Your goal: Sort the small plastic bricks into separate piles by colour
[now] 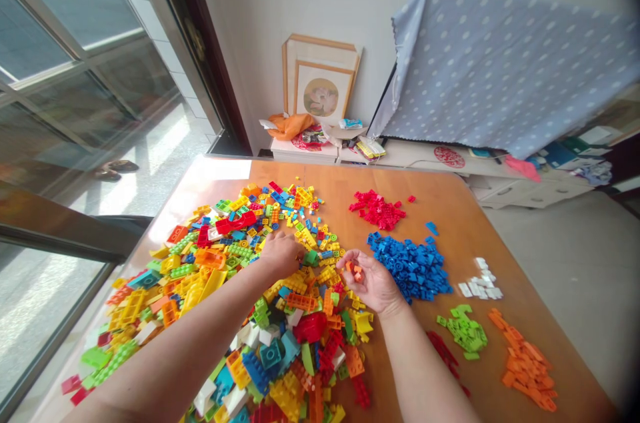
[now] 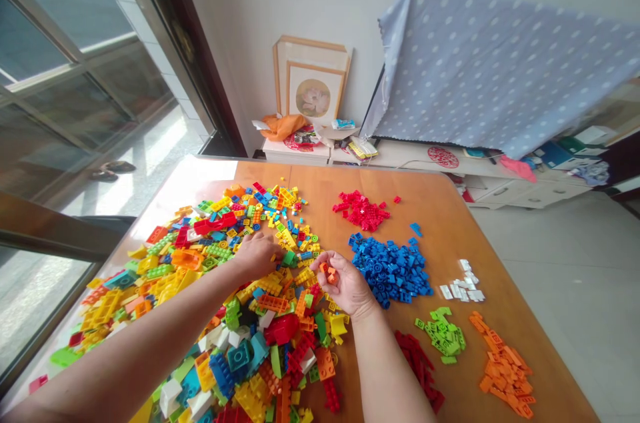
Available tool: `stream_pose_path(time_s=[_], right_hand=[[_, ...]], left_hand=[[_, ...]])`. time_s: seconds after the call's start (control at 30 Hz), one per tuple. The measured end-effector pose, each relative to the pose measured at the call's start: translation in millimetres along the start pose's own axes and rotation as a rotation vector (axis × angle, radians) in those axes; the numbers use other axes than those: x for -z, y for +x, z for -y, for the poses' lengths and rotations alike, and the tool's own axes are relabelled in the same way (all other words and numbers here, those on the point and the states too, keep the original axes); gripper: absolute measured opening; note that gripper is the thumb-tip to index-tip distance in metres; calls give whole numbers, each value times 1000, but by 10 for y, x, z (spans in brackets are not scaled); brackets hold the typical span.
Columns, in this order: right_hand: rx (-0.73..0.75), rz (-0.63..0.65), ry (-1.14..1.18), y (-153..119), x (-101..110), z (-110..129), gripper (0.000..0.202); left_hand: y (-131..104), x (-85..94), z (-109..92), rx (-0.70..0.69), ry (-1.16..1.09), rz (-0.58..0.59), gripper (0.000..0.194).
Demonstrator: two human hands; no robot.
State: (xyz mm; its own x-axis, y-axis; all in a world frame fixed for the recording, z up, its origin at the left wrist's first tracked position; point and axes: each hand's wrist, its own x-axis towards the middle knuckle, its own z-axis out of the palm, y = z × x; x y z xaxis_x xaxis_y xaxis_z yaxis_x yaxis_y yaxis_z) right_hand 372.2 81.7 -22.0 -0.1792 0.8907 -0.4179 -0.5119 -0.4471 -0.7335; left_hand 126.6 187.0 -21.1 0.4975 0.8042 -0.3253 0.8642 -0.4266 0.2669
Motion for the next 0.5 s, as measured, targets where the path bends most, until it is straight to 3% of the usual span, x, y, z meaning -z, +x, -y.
stream_pose_path(time_s=[0.27,0.4,0.5], right_hand=[[136,-345,-81,52,274,-31,35],[176,-495,-403,34,404,-82,36],[183,-478,-769,26,436,-156,31]], left_hand=[[28,-38,-76,-63,37,-34,12],[15,-48,-92,-83,9,-74,10],[-6,-16,-66,-76,-44,-118,11]])
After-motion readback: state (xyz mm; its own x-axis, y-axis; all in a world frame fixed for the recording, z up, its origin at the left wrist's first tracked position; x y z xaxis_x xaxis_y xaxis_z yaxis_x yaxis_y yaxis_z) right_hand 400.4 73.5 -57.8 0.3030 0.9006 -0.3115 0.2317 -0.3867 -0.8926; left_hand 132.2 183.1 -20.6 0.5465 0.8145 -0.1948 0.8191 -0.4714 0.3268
